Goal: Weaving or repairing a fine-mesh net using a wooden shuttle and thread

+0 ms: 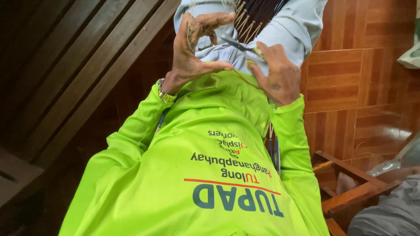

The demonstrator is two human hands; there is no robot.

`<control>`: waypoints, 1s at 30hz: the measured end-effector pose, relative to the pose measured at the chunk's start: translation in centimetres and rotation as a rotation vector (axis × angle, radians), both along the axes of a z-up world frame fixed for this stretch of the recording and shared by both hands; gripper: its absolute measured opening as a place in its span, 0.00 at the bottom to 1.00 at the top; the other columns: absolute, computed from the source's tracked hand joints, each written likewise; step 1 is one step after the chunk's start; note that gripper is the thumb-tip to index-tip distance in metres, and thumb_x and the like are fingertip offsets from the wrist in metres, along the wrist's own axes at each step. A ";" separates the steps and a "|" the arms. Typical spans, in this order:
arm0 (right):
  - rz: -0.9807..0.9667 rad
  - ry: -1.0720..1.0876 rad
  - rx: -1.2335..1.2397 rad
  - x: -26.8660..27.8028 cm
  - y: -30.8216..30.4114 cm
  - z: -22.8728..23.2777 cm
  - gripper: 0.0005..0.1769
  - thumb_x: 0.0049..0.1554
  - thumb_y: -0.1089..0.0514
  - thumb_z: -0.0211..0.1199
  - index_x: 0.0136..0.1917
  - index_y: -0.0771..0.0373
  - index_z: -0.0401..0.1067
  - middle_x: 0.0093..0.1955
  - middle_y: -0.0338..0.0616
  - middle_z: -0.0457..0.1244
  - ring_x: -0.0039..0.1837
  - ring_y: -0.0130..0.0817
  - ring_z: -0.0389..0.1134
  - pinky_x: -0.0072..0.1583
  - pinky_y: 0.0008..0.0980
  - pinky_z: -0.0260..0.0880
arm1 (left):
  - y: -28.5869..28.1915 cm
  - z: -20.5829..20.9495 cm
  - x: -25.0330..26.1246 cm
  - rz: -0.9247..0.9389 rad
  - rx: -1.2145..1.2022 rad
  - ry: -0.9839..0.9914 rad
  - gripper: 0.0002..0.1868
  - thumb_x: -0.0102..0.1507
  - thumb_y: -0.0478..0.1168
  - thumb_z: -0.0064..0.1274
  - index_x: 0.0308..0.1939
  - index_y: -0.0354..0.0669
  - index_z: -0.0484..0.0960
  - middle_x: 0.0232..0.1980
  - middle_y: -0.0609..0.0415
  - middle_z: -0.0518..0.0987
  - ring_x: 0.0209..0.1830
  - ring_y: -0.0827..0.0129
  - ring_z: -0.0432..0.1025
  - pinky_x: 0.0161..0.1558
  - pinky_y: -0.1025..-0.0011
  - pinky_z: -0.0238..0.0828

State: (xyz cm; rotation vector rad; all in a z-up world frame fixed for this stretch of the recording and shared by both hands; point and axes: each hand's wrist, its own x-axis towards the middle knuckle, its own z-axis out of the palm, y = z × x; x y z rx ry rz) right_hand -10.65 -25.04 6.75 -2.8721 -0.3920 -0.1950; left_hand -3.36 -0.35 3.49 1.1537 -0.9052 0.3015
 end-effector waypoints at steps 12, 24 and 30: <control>0.103 -0.577 0.207 -2.4 -0.7 0.3 0.28 0.64 0.50 0.70 0.71 0.68 0.70 0.53 0.52 0.64 0.49 0.45 0.71 0.45 0.43 0.75 | -0.1 0.8 -0.5 0.023 -0.009 -0.023 0.67 0.58 0.35 0.77 0.83 0.77 0.40 0.71 0.33 0.72 0.74 0.46 0.72 0.45 0.66 0.74; 0.153 -0.695 0.129 -1.0 0.7 -0.1 0.27 0.65 0.46 0.70 0.69 0.64 0.72 0.53 0.46 0.65 0.50 0.41 0.73 0.47 0.41 0.77 | 0.1 2.0 -1.0 0.053 0.034 0.011 0.53 0.60 0.41 0.76 0.76 0.56 0.50 0.71 0.36 0.73 0.72 0.51 0.74 0.45 0.70 0.77; 0.145 -0.713 0.175 -0.6 1.7 -0.4 0.27 0.63 0.50 0.73 0.69 0.64 0.71 0.53 0.48 0.66 0.51 0.41 0.74 0.48 0.40 0.79 | 0.4 3.1 -1.1 0.089 0.102 0.044 0.41 0.59 0.46 0.75 0.64 0.41 0.61 0.68 0.41 0.76 0.68 0.56 0.75 0.43 0.73 0.79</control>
